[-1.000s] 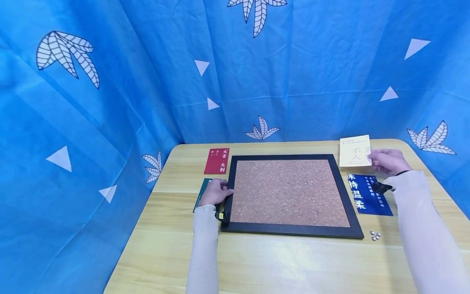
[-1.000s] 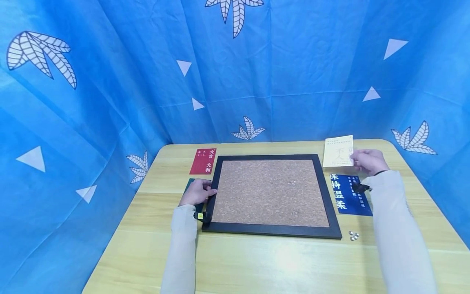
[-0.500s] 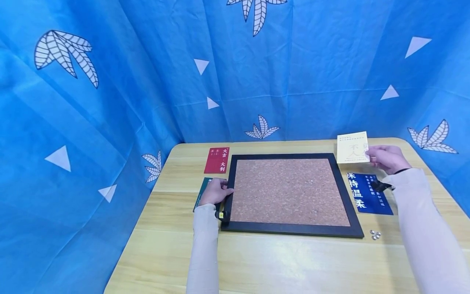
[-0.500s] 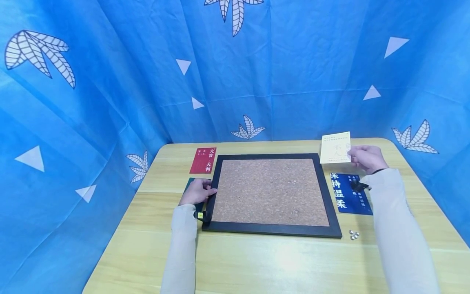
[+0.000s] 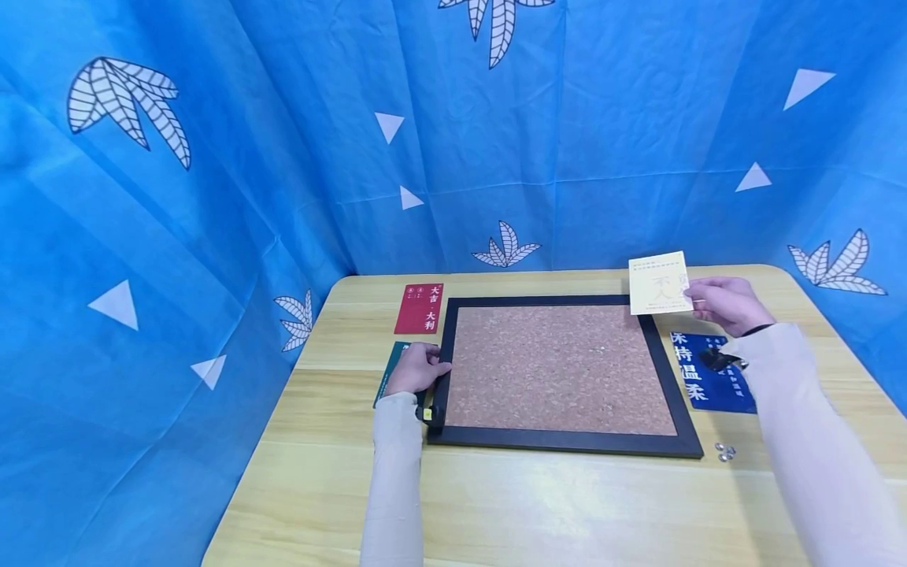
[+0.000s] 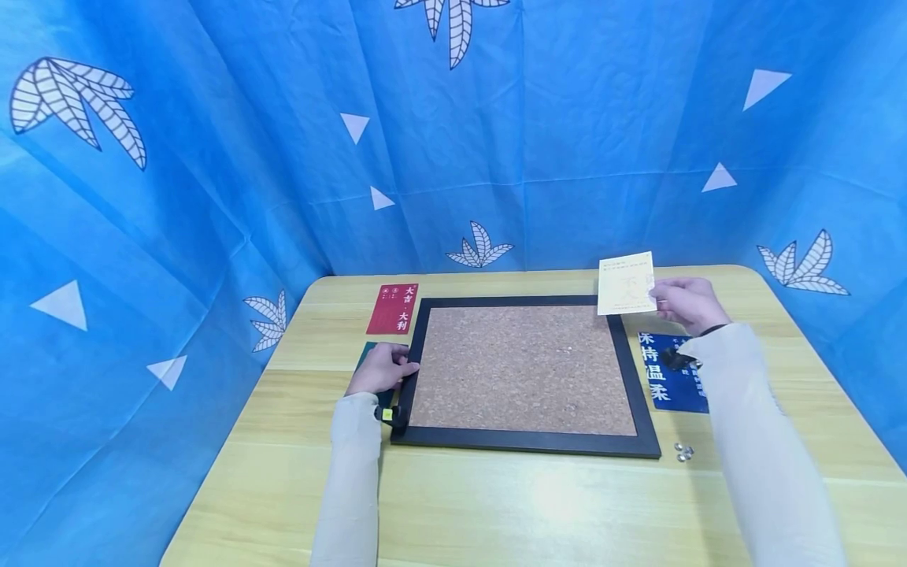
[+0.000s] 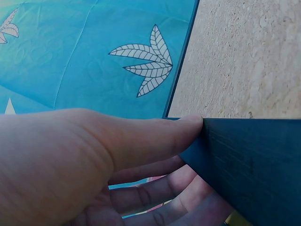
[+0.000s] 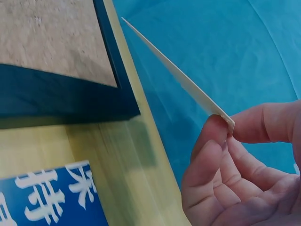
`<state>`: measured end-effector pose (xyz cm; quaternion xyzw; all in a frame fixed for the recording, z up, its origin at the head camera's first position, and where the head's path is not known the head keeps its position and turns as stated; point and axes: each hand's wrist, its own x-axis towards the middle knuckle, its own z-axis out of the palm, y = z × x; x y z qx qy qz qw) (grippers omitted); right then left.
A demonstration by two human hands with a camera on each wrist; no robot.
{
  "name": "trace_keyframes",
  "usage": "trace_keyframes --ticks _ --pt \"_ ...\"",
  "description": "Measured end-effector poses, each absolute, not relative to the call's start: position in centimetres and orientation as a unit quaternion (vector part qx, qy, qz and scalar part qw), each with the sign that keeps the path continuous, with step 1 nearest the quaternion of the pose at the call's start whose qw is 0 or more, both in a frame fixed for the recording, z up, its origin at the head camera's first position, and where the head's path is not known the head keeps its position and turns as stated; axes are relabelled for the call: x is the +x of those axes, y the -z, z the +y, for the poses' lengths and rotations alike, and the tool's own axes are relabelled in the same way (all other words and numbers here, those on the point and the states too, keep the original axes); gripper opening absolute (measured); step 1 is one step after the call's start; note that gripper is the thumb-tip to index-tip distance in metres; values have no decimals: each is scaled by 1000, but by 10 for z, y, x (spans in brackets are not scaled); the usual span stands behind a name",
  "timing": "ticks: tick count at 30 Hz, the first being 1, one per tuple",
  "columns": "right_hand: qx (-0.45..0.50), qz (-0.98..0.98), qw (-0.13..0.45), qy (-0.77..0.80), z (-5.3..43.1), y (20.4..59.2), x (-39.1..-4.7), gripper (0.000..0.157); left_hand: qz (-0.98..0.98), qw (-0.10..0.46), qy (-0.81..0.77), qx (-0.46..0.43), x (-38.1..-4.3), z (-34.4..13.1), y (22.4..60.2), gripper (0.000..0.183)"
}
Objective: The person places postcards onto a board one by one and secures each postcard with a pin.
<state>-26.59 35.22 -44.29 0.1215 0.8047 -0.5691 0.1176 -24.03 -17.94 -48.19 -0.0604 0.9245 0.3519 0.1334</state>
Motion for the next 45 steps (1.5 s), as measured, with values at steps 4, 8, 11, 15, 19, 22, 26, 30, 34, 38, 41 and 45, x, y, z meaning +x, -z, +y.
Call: trace_keyframes --ticks 4,8,11,15,19,22,26,30,34,38,41,45 --pt "120 801 124 573 345 443 -268 68 926 133 -349 -60 -241 -179 482 50" --pt "113 794 133 582 336 442 -268 67 926 134 -348 -61 -241 -180 483 50" --pt "106 785 140 593 330 442 -269 66 925 135 -349 -60 -242 -180 483 50" --pt "93 774 148 609 320 444 -271 65 924 135 -352 -58 -242 -180 483 50" --pt "81 766 153 619 310 444 -271 61 924 136 -352 -59 -243 -180 484 50" --pt "71 763 154 623 303 444 -272 58 925 136 -351 -59 -243 -180 484 51" --pt "68 762 156 625 292 443 -272 55 925 137 -350 -57 -242 -181 484 51" --pt "70 756 156 632 284 442 -272 53 923 138 -353 -59 -243 -181 483 50" --pt "62 750 160 639 279 443 -273 49 923 140 -354 -61 -243 -180 483 50" --pt "52 745 162 644 274 443 -274 45 923 140 -354 -62 -243 -180 483 50" --pt "49 739 163 652 270 444 -274 42 923 139 -354 -61 -243 -180 483 50" --pt "43 726 168 665 265 443 -272 36 923 139 -354 -60 -243 -180 483 50"
